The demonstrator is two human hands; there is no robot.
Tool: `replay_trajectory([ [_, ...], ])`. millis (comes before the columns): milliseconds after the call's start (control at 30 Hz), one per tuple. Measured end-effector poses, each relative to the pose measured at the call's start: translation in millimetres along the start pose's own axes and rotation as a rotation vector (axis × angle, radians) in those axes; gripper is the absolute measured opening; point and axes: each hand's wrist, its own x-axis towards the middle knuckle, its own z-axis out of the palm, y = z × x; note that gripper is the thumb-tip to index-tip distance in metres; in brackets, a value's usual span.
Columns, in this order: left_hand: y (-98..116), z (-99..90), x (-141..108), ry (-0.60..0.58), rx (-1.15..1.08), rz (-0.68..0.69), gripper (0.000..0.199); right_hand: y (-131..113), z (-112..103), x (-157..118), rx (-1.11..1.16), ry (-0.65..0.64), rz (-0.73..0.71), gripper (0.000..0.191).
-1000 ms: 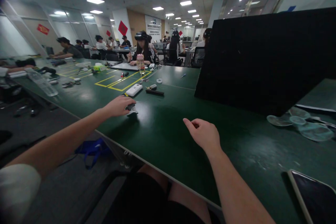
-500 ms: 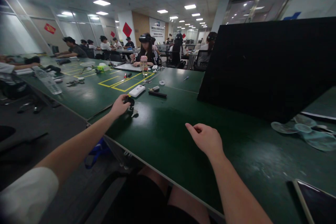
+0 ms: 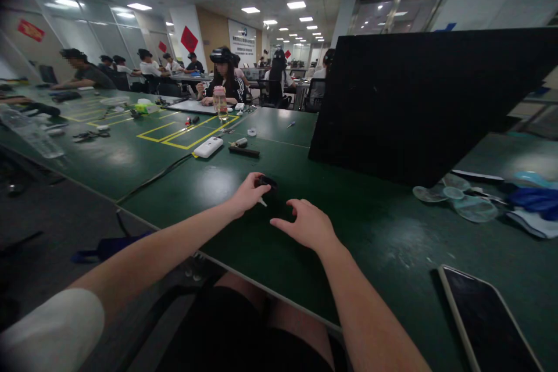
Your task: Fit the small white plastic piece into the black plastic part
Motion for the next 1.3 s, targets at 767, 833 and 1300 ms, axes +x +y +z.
replay_trajectory([
  [767,12.5,5.4,-8.9,-0.12,0.203,0.255,0.052,31.9,-3.1,6.7,0.142,0.024,0.139,0.032],
  [833,15.1,4.8,-10.8,-0.142,0.294,0.279,0.052,32.1,-3.5,7.1,0.13,0.045,0.155,0.04],
  [1300,13.9,9.2,-18.1,-0.221,0.433,0.334,0.051,26.5,-13.5,1.8,0.24,0.209,0.108,0.027],
])
